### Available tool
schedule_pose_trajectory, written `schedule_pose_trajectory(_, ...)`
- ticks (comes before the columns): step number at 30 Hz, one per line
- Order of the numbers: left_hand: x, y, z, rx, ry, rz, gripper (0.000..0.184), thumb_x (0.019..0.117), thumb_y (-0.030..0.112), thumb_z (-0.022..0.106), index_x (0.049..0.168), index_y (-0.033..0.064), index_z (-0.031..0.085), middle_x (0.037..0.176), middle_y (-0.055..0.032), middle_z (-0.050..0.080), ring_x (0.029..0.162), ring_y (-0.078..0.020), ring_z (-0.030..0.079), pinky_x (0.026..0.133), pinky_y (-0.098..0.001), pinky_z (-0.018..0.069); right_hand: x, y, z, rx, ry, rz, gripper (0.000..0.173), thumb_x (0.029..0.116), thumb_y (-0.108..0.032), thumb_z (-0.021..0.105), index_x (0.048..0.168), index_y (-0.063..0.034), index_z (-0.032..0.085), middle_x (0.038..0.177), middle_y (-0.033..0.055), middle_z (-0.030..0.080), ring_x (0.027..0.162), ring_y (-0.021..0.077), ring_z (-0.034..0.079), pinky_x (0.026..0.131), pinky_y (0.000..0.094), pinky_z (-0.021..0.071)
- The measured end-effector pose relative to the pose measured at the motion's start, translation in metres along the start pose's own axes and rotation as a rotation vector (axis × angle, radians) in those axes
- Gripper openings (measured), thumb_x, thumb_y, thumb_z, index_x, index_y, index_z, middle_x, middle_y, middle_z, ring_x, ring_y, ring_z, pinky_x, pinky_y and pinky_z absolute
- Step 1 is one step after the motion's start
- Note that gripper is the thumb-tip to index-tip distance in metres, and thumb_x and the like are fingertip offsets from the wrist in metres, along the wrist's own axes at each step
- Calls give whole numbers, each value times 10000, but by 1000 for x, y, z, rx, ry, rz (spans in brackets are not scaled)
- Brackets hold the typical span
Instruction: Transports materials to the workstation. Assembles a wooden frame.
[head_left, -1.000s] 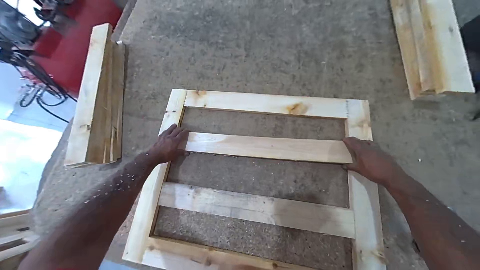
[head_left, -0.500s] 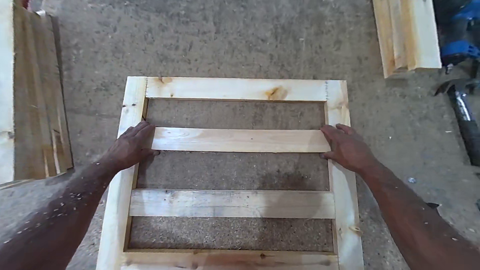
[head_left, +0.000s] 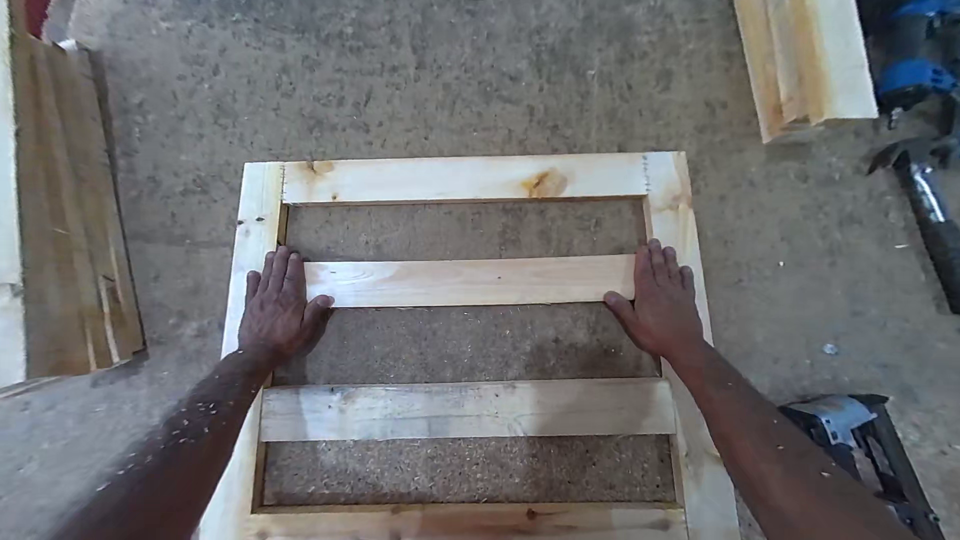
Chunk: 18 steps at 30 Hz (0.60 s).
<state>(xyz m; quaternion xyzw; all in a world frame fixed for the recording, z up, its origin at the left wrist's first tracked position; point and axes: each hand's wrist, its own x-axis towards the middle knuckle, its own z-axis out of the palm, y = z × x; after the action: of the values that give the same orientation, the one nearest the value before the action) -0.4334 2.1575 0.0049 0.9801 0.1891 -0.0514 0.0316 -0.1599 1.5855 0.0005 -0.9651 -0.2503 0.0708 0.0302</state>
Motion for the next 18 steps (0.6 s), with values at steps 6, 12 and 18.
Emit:
schedule_pose_trajectory(6,4,0,0,22,18,8,1040,913,798,109,1613,42,251,1706,-156,189,1589,-325,131,1237,-597,182,3,-4,-1,-30,1,42,1184,837,-927,195,1632,-50,228,1718,150,168,1590,351,124,1243,634,147)
schedule_pose_trajectory(12,-2,7,-22,-99,-60,-8,1020,946,770,171,1617,2,206,1700,-214,153,1580,-383,132,1209,-678,171,-3,2,-24,153,-49,29,1138,881,-891,229,1647,-52,176,1721,161,143,1589,355,129,1234,657,167)
schedule_pose_trajectory(18,-112,11,-37,-307,-49,4,967,945,799,239,1591,87,347,1655,-182,316,1538,-391,278,1222,-654,224,-132,9,-65,420,-15,318,695,1067,-521,420,1597,-78,344,1541,218,483,1376,400,526,1112,635,428)
